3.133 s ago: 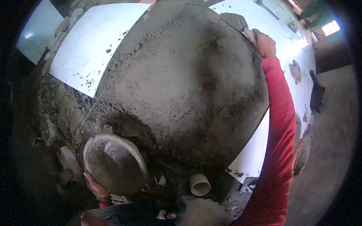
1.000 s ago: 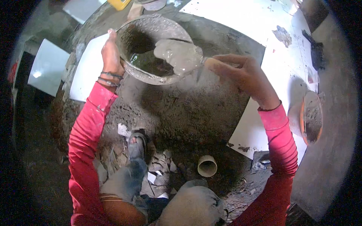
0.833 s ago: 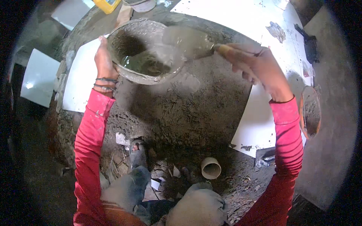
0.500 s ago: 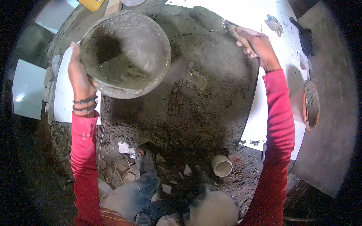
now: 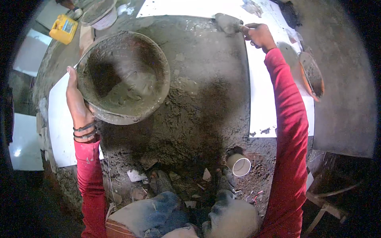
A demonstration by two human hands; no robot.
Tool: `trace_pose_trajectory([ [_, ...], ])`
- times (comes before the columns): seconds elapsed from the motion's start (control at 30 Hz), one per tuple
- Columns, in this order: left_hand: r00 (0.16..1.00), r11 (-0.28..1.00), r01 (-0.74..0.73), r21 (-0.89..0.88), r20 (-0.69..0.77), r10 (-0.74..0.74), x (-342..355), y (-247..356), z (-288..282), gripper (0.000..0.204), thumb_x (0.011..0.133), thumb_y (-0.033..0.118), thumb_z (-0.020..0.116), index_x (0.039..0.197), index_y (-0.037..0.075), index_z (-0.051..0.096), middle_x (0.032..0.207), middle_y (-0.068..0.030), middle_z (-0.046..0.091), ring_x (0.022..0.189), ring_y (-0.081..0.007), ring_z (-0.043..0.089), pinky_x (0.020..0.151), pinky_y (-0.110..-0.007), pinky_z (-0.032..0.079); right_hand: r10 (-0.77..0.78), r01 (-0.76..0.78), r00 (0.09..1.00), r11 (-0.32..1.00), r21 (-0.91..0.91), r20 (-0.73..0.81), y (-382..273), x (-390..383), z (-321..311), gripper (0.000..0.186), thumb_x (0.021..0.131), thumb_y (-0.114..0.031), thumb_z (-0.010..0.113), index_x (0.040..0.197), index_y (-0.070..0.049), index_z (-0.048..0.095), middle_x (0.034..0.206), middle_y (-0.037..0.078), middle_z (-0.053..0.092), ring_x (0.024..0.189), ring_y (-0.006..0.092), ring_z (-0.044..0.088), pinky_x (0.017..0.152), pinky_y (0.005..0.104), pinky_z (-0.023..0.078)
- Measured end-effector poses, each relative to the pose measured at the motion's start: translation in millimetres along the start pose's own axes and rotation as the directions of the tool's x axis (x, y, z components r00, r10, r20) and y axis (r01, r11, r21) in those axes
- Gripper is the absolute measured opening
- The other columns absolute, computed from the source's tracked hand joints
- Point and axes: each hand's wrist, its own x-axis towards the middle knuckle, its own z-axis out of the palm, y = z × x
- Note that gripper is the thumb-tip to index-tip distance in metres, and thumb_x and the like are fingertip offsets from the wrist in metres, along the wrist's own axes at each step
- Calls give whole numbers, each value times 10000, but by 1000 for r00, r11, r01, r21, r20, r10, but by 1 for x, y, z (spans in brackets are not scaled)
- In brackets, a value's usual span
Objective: The person mixes mortar in a bucket with a trowel, spreads the mixture onto the floor, and lifts a large white floor tile.
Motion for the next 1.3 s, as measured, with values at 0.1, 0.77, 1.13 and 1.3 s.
trace_pose_trajectory([
  [0.1, 1000, 1000, 7, -31, 23, -6, -5, -9, 13, 500, 1021, 387, 448, 1259, -43, 540, 1211, -136, 617, 1067, -228, 613, 939, -350, 485, -2, -35, 990, 965, -259, -140, 20, -4, -17, 483, 866, -461, 646, 1109, -47, 695, 767, 142, 713, 538, 175, 636, 503, 311, 503],
  [0.77, 936, 919, -351, 177, 103, 338, -1, -34, 62, 484, 999, 260, 487, 1375, -44, 461, 1376, -87, 516, 1263, -188, 464, 1085, -318, 324, -517, 343, 839, 745, -572, -170, 33, -78, -6, 317, 858, -283, 674, 1138, -133, 674, 843, 185, 700, 726, 318, 689, 669, 421, 540],
  [1.13, 958, 944, -266, 195, -54, 281, 14, -54, 116, 509, 964, 394, 580, 1152, -77, 615, 1050, -48, 625, 953, -115, 504, 885, -260, 401, -739, 739, 643, 529, -418, 201, -63, -116, 19, 312, 844, -209, 697, 1134, -96, 689, 708, 55, 681, 574, 147, 615, 565, 300, 501],
  [1.3, 938, 902, -334, 273, 0, 347, 24, -62, 128, 455, 965, 387, 576, 1065, -51, 650, 956, -10, 611, 895, -106, 496, 842, -250, 402, -204, 297, 834, 949, -107, 512, -67, -101, 36, 399, 869, -292, 694, 1209, -90, 647, 687, 88, 663, 502, 144, 582, 480, 304, 483],
])
